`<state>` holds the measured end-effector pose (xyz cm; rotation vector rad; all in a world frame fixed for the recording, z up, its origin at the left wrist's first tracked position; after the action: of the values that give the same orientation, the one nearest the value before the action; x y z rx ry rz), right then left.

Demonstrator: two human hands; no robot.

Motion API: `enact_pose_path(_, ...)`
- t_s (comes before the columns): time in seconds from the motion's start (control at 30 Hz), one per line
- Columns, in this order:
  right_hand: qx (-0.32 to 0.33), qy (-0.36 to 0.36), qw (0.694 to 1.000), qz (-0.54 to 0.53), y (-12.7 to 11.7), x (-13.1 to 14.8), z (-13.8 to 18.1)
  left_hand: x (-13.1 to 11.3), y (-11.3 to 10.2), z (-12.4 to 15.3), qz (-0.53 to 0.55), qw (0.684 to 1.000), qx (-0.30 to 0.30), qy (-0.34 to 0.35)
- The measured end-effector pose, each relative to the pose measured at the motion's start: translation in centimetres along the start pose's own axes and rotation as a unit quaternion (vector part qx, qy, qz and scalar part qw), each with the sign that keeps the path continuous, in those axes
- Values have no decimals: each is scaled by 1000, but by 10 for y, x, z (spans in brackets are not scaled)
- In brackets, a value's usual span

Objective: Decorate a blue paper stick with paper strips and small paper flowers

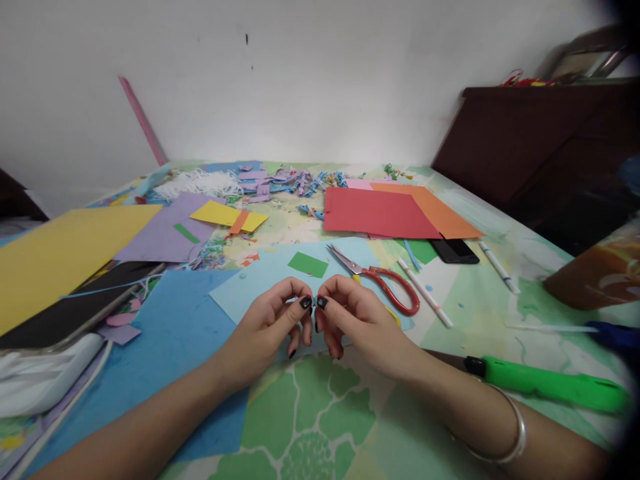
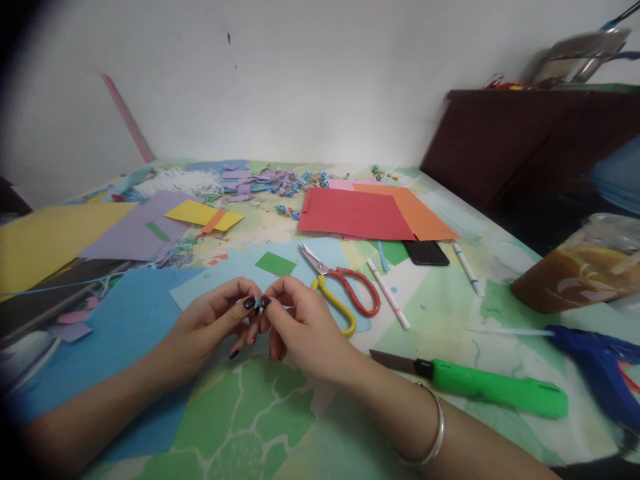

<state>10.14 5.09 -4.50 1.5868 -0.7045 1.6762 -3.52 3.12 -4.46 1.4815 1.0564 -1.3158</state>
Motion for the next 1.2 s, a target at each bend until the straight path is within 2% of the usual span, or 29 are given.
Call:
enact_pose_path(0.4, -18, 4, 1000, -12, 2, -6, -3, 0, 0, -2, -7, 1000, -9, -17)
enact_pose_path(0.77, -42, -24, 998, 46, 5, -18, -2, 7, 2, -3, -16, 999, -19, -25)
enact_pose_path(1.2, -65, -28, 994, 88, 1, -17, -3, 13, 3, -4, 2, 999, -33, -26)
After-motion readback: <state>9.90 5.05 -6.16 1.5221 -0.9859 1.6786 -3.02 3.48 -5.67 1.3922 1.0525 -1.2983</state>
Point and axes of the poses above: each hand's wrist, its own z-axis away from the middle knuckle, its own y-axis out of the palm, x = y × z, the point moved 3 cm from there along -z, towards the middle knuckle, and after that the axes turned 5 degrees about y, right-handed, at the moved point
